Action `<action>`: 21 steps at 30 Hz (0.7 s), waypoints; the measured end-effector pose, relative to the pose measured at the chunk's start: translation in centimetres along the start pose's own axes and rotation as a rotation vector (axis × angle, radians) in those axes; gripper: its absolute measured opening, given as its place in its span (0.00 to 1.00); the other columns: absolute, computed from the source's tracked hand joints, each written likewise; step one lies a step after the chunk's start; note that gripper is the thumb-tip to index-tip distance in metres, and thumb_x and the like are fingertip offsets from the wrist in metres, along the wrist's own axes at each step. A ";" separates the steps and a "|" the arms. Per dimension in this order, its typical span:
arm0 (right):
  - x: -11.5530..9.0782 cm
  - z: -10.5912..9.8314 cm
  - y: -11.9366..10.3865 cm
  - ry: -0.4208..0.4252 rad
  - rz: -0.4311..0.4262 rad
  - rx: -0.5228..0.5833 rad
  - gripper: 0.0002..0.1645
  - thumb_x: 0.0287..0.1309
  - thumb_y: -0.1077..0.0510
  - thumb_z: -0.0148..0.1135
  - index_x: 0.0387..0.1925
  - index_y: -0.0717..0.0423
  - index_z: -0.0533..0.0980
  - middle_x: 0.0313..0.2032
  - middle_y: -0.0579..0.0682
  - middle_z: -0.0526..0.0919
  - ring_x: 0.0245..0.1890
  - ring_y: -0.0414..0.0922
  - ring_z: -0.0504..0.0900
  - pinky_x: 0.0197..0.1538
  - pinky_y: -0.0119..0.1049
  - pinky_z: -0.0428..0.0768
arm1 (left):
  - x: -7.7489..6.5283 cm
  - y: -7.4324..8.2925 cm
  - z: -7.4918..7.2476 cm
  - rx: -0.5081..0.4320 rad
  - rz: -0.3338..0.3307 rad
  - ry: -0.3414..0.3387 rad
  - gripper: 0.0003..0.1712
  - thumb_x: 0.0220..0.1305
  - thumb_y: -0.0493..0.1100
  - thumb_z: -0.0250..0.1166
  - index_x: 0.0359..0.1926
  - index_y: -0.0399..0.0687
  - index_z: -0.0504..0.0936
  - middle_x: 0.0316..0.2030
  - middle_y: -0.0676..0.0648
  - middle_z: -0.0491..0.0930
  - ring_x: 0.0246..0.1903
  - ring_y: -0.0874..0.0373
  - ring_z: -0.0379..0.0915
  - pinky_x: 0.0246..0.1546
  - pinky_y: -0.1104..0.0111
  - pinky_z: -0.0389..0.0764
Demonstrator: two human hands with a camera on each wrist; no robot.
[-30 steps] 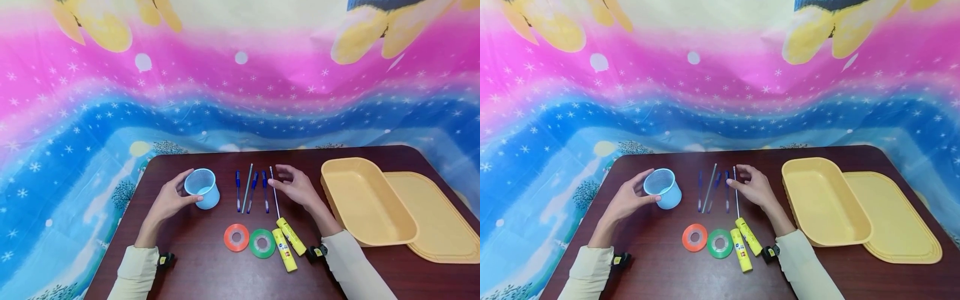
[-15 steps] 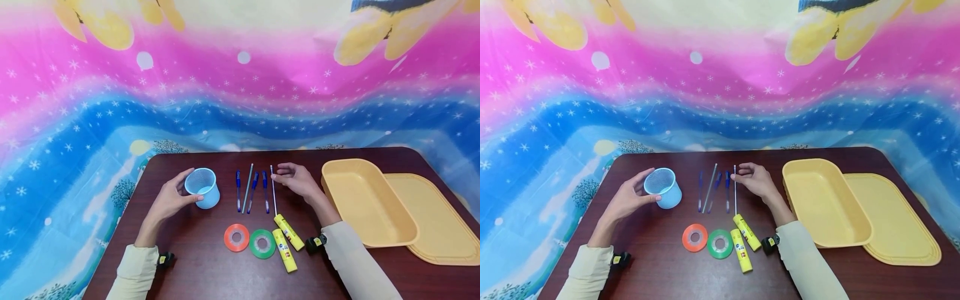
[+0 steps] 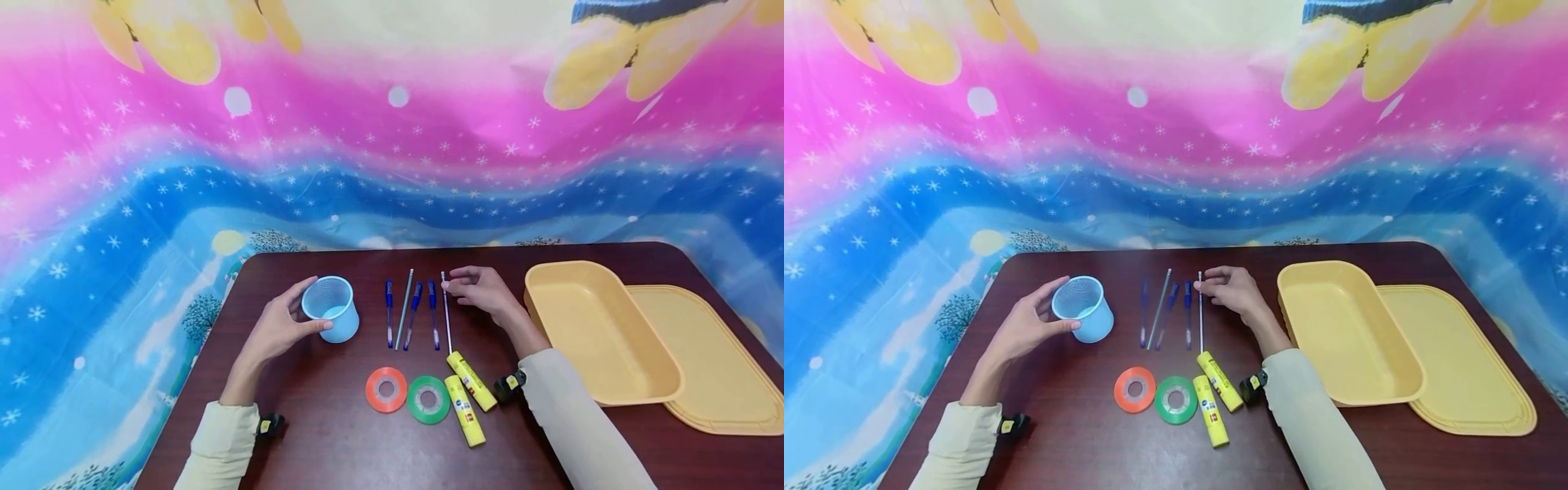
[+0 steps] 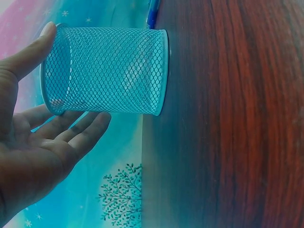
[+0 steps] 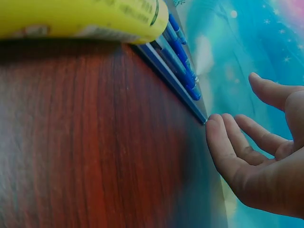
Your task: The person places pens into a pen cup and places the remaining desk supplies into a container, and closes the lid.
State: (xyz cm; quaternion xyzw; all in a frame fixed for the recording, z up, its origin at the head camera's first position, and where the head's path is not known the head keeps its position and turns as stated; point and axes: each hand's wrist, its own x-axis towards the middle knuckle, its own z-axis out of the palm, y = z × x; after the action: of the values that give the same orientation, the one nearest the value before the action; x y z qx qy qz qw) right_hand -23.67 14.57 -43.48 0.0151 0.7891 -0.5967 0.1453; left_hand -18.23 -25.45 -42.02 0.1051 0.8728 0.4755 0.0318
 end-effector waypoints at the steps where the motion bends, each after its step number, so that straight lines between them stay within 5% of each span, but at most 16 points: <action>1: 0.1 0.0 0.1 0.006 0.011 0.003 0.34 0.62 0.48 0.68 0.64 0.59 0.71 0.56 0.59 0.81 0.56 0.55 0.82 0.56 0.49 0.82 | 0.0 0.0 0.0 -0.001 0.002 0.000 0.56 0.48 0.55 0.80 0.75 0.56 0.61 0.67 0.41 0.70 0.65 0.42 0.71 0.54 0.50 0.81; 10: 0.7 0.2 0.7 0.020 0.045 -0.021 0.34 0.60 0.50 0.70 0.64 0.59 0.72 0.53 0.60 0.84 0.53 0.54 0.84 0.50 0.45 0.85 | -0.1 0.3 0.0 0.002 0.005 -0.003 0.57 0.47 0.55 0.80 0.75 0.55 0.61 0.67 0.41 0.70 0.63 0.41 0.72 0.53 0.50 0.81; 21: 1.1 1.1 1.7 0.110 0.028 -0.124 0.31 0.51 0.54 0.77 0.57 0.57 0.78 0.42 0.57 0.88 0.37 0.48 0.89 0.35 0.41 0.87 | -0.1 0.2 0.0 -0.005 0.012 -0.002 0.56 0.47 0.55 0.80 0.75 0.58 0.62 0.66 0.41 0.71 0.64 0.43 0.71 0.54 0.52 0.81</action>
State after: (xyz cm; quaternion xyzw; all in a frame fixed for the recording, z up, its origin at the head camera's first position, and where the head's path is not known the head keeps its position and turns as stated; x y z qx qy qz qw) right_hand -24.15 13.88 -45.65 0.0497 0.8310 -0.5429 0.1107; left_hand -18.10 -25.40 -41.87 0.1107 0.8711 0.4776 0.0299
